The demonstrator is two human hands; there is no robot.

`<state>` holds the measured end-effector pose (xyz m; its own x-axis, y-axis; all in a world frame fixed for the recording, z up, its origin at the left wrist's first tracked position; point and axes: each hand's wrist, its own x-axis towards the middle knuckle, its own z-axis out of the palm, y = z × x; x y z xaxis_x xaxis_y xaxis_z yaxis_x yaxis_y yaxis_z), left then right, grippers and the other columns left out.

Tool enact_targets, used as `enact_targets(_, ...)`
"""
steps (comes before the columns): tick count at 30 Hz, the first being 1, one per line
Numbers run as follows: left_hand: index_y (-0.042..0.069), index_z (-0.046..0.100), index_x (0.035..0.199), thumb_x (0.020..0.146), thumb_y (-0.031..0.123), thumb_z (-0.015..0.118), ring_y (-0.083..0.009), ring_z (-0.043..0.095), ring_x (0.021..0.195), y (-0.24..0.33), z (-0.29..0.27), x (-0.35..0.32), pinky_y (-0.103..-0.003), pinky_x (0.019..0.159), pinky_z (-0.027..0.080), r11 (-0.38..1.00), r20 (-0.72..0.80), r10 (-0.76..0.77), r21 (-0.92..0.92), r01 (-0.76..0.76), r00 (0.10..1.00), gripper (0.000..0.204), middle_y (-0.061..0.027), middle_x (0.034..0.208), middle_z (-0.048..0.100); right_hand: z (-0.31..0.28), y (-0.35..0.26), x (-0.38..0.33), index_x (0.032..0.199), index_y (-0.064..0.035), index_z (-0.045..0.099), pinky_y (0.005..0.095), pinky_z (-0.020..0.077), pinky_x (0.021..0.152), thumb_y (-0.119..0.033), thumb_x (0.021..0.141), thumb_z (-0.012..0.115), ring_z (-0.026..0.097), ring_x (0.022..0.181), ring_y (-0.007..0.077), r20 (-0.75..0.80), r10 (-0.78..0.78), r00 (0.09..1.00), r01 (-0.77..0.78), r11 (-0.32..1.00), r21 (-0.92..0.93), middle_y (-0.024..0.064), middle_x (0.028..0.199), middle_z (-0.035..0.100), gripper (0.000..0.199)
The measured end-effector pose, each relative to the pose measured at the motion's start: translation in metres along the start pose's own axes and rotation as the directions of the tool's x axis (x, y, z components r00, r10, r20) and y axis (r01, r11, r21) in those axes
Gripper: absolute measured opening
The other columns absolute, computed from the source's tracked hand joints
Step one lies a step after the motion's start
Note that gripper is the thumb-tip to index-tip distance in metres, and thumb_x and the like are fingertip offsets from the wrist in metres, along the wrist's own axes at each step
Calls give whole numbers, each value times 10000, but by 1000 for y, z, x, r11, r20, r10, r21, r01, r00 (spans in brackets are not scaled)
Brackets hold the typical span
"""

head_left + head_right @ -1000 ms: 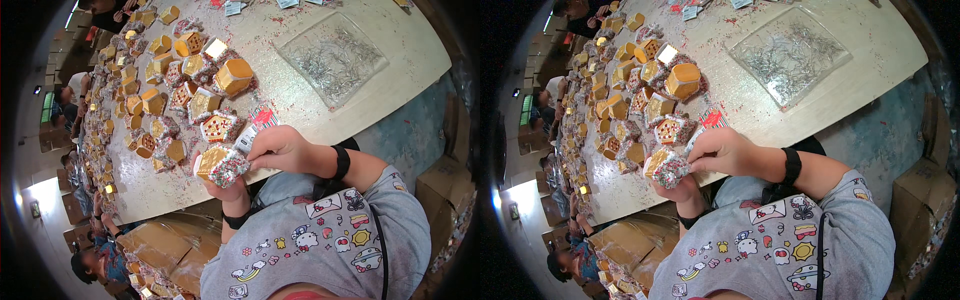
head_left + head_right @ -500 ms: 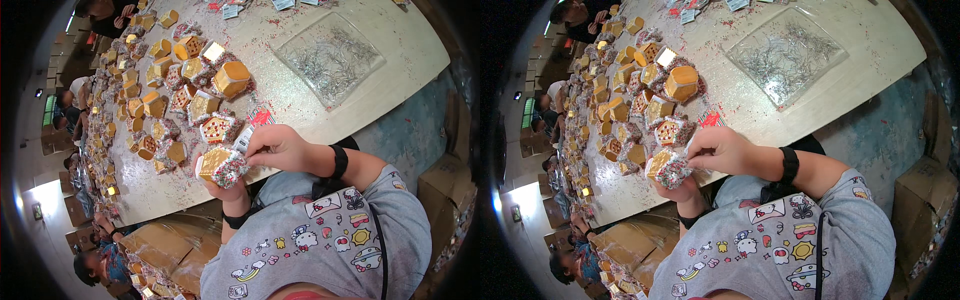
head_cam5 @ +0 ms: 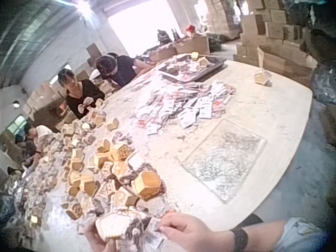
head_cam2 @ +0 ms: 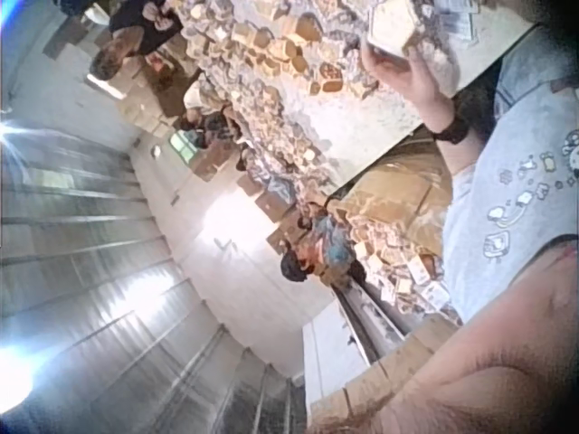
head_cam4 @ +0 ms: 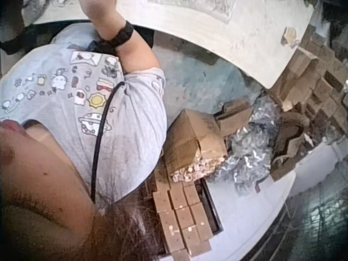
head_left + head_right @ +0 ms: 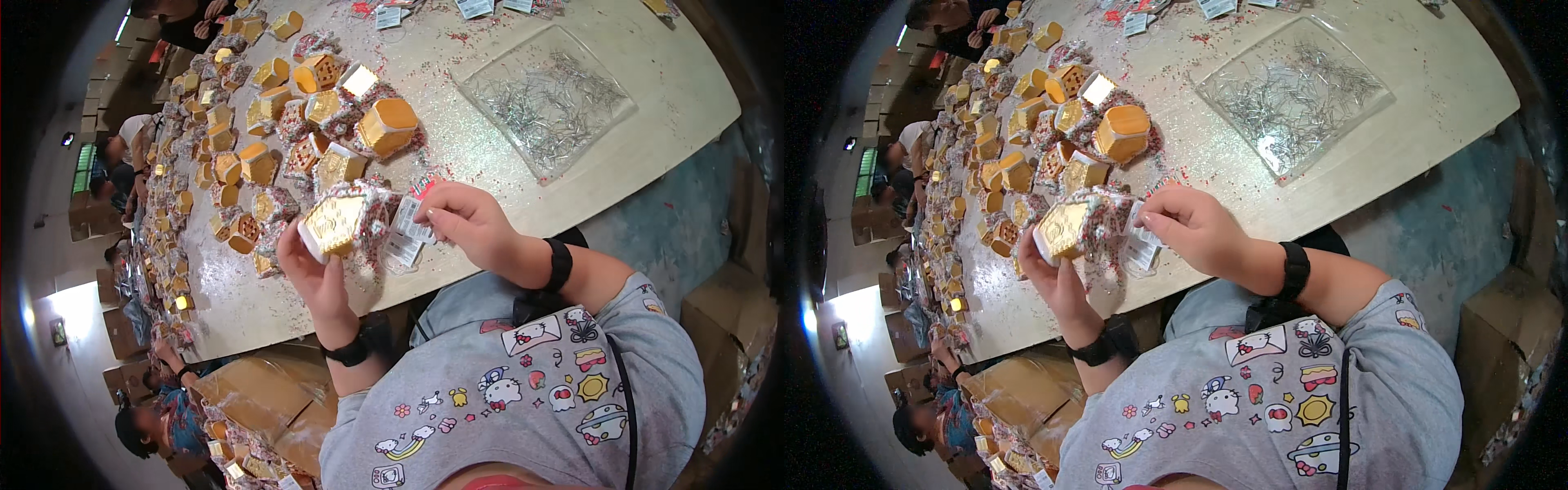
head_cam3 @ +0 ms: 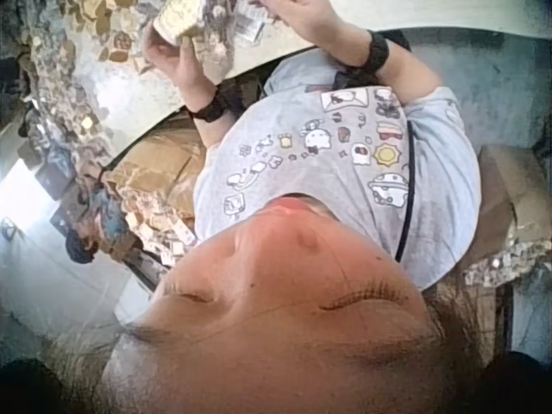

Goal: Applying small labels or white packets onto gold-colored gift boxes at a workshop table.

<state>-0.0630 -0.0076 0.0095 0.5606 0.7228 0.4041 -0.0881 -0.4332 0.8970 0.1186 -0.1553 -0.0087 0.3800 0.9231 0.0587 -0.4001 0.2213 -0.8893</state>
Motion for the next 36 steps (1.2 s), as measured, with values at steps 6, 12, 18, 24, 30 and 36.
enact_targets(6, 22, 278, 1380, 801, 5, 562, -264, 407, 1233, -14, -4, 3, -399, 1023, 332, 976, -38, -20, 218, 28, 999, 645, -152, 1388, 350, -3, 4, 1, 941, 12, 605, 218, 415, 666, -72, 931, 495, 496, 746, 65, 5, 30, 1000, -30, 981, 191, 22, 841, 543, 139)
enact_targets(12, 3, 447, 1206, 827, 13, 545, -257, 480, 1110, -6, -19, -40, -380, 937, 387, 853, 6, 233, 479, -207, 972, 392, -145, 1203, 492, -2, 3, 1, 925, 4, 611, 209, 414, 639, -73, 927, 502, 487, 726, 52, -95, 55, 994, -50, 998, 46, 15, 828, 544, 133)
enact_targets(18, 12, 565, 1091, 699, 137, 708, -332, 515, 961, 19, 15, -43, -418, 842, 414, 725, 325, -19, 656, -211, 945, 437, -162, 1017, 544, -2, 15, 3, 932, -2, 606, 204, 414, 659, -48, 920, 500, 486, 736, 49, -186, -159, 970, 147, 986, -77, 11, 834, 549, 116)
enact_targets(24, 36, 575, 1101, 678, 223, 736, -354, 520, 932, 22, 35, -34, -434, 824, 408, 613, 394, -91, 746, -260, 915, 490, -139, 979, 564, -8, 10, 2, 978, -7, 586, 196, 416, 679, -54, 934, 478, 486, 731, 42, -339, -142, 930, 170, 984, 55, -1, 819, 549, 125)
enact_targets(30, 25, 601, 1060, 671, 183, 732, -342, 536, 948, 19, 23, -39, -429, 834, 409, 663, 400, -37, 695, -277, 916, 440, -140, 993, 590, -6, 11, 4, 989, -8, 586, 186, 413, 671, -77, 944, 476, 484, 720, 39, -363, -95, 927, 140, 985, 99, -1, 817, 552, 138)
enact_targets(36, -6, 591, 1035, 645, 58, 690, -348, 555, 999, 26, 10, -41, -409, 866, 435, 723, 349, -28, 654, -222, 937, 407, -194, 1096, 587, -7, 14, 3, 961, -6, 589, 212, 420, 685, -58, 929, 479, 500, 737, 65, -321, -69, 945, 109, 988, 107, 15, 833, 564, 126)
